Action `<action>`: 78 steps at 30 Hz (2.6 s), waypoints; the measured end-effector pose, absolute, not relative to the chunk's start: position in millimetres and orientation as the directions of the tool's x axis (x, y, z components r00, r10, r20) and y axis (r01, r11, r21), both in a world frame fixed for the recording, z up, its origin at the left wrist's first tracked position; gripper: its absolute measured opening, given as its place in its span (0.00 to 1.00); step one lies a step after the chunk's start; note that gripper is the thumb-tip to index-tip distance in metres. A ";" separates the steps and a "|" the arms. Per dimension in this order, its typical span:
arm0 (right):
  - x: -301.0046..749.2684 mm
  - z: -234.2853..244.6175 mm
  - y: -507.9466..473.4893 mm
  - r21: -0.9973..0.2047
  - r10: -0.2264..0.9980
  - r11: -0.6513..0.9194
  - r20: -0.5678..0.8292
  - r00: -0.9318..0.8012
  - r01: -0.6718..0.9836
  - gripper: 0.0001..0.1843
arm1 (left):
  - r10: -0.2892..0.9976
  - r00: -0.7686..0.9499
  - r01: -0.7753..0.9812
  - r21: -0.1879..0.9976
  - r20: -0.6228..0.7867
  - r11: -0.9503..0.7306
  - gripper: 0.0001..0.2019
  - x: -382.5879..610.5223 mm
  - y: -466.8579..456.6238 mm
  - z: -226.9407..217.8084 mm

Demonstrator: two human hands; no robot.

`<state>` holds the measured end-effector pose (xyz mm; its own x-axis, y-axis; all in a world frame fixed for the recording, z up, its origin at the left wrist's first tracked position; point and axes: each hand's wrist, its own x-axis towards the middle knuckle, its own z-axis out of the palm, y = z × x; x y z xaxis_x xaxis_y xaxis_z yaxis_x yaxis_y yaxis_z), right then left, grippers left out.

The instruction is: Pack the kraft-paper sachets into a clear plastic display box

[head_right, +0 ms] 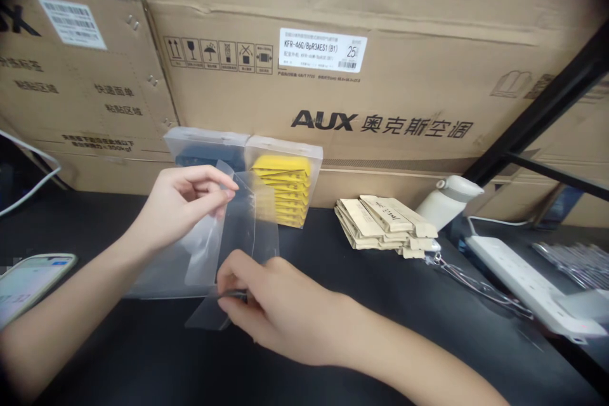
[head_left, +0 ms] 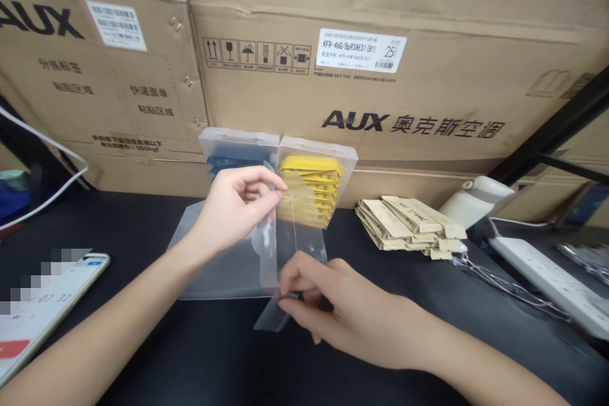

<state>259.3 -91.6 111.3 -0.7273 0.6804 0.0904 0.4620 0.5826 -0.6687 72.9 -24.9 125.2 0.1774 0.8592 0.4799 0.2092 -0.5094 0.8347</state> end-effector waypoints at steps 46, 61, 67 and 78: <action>261.8 93.6 -70.4 -0.292 0.463 0.873 0.243 -0.853 0.391 0.10 | 0.851 0.267 0.307 0.798 0.451 -0.519 0.04 75.9 -30.8 123.9; 261.8 111.7 -79.9 -0.316 0.498 0.842 0.140 -0.856 0.438 0.09 | 0.779 0.595 0.338 0.819 0.195 -0.463 0.11 65.1 -27.9 126.2; 274.6 133.5 -88.3 -0.376 0.604 0.781 0.253 -0.756 0.498 0.11 | 0.724 0.672 0.303 0.835 0.154 -0.460 0.12 62.0 -31.2 132.9; 273.7 88.3 -78.5 -0.390 0.713 0.696 0.477 -0.514 0.603 0.06 | 0.690 0.706 0.333 0.784 0.160 -0.523 0.15 53.4 -20.8 131.6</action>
